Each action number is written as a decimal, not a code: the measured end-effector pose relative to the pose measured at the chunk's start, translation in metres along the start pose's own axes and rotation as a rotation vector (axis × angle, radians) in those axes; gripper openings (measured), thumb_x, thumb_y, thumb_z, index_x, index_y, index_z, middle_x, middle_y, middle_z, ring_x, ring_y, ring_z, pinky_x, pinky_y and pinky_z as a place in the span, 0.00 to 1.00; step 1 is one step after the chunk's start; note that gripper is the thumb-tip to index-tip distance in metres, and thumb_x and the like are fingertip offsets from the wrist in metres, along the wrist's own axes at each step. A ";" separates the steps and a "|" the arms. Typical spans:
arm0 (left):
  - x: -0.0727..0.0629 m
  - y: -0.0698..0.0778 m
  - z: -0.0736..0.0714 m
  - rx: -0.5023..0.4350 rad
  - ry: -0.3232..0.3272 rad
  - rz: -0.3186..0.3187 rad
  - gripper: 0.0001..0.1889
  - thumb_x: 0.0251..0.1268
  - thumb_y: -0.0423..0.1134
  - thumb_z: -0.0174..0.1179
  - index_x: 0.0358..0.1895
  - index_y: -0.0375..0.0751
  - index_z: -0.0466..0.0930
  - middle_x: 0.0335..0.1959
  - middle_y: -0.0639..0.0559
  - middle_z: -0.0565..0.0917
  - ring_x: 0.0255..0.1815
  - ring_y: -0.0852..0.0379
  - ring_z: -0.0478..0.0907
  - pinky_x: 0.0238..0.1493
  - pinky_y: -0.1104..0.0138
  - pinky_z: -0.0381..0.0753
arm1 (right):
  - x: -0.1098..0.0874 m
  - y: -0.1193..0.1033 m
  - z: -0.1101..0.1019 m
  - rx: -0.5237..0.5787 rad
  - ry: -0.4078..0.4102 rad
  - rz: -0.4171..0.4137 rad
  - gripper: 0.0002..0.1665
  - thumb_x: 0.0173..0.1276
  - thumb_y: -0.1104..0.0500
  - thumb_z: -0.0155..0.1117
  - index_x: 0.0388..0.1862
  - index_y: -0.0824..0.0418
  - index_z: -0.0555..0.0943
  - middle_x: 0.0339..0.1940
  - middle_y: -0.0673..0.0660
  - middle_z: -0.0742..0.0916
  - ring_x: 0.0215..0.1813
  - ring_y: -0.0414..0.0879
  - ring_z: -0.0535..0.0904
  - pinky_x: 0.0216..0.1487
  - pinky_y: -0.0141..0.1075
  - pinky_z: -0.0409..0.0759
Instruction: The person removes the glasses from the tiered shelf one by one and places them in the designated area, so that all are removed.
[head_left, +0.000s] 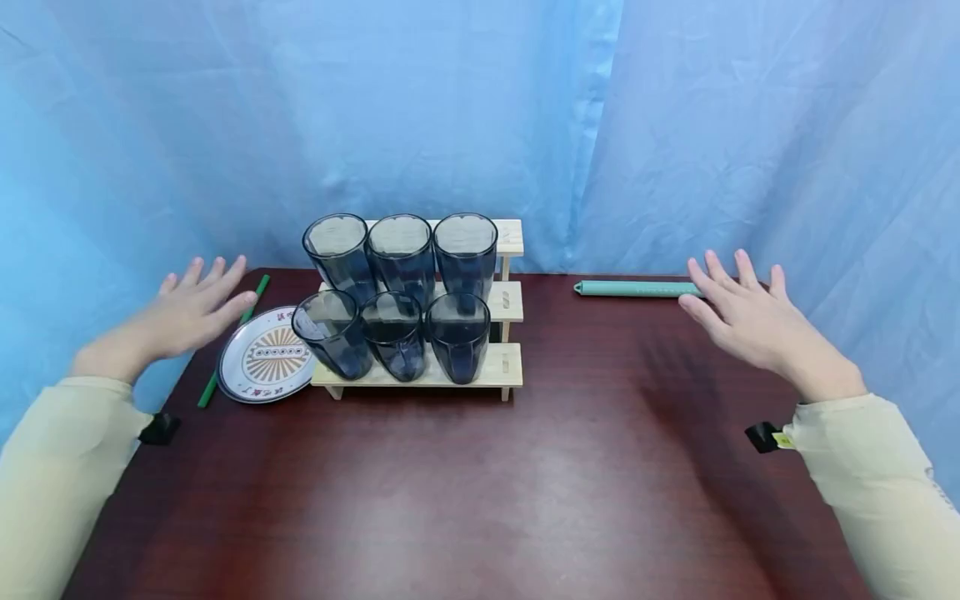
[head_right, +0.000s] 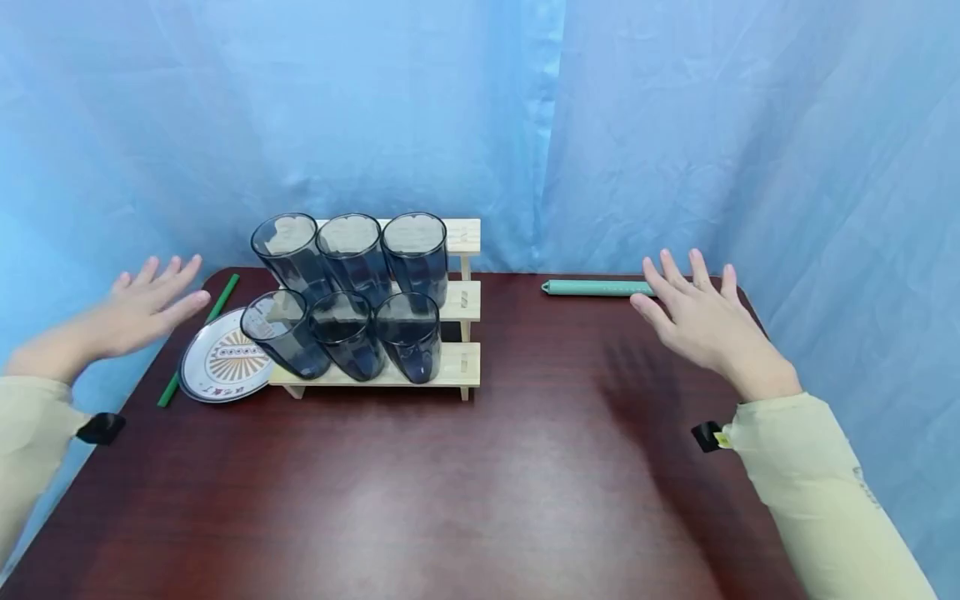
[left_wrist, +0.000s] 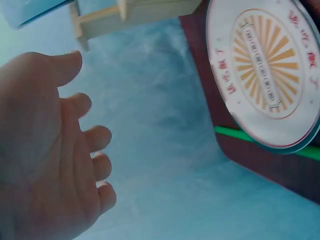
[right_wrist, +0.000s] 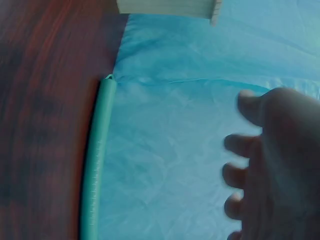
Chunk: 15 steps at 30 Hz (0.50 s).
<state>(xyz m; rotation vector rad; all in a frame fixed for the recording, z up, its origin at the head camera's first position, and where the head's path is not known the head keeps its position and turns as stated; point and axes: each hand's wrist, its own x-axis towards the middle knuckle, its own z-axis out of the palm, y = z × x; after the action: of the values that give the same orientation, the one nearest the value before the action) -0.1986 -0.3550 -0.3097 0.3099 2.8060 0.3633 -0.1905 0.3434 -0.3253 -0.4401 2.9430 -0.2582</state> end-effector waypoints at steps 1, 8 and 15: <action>-0.001 0.001 -0.005 -0.038 -0.007 -0.003 0.42 0.81 0.63 0.32 0.80 0.44 0.23 0.79 0.30 0.26 0.75 0.32 0.13 0.69 0.32 0.19 | 0.001 -0.002 -0.003 0.019 0.027 -0.020 0.43 0.83 0.36 0.34 0.84 0.54 0.36 0.83 0.65 0.41 0.79 0.64 0.21 0.68 0.68 0.16; -0.003 0.005 -0.028 -0.312 -0.025 -0.023 0.51 0.77 0.59 0.52 0.76 0.62 0.13 0.80 0.50 0.19 0.80 0.34 0.22 0.66 0.24 0.43 | 0.012 -0.030 -0.022 0.292 0.253 -0.164 0.40 0.82 0.46 0.50 0.84 0.43 0.44 0.84 0.46 0.45 0.84 0.49 0.35 0.78 0.56 0.48; 0.001 -0.001 0.003 -0.674 -0.030 -0.042 0.54 0.72 0.46 0.65 0.83 0.57 0.27 0.82 0.34 0.42 0.73 0.42 0.68 0.63 0.47 0.76 | 0.039 -0.074 -0.010 0.750 0.433 -0.325 0.49 0.72 0.64 0.67 0.82 0.41 0.54 0.83 0.45 0.59 0.79 0.47 0.61 0.67 0.31 0.72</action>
<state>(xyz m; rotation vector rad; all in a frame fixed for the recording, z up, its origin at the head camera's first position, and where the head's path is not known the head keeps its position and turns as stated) -0.1990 -0.3547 -0.3131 0.0980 2.4669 1.2268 -0.2081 0.2632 -0.3066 -0.8024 2.8178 -1.5919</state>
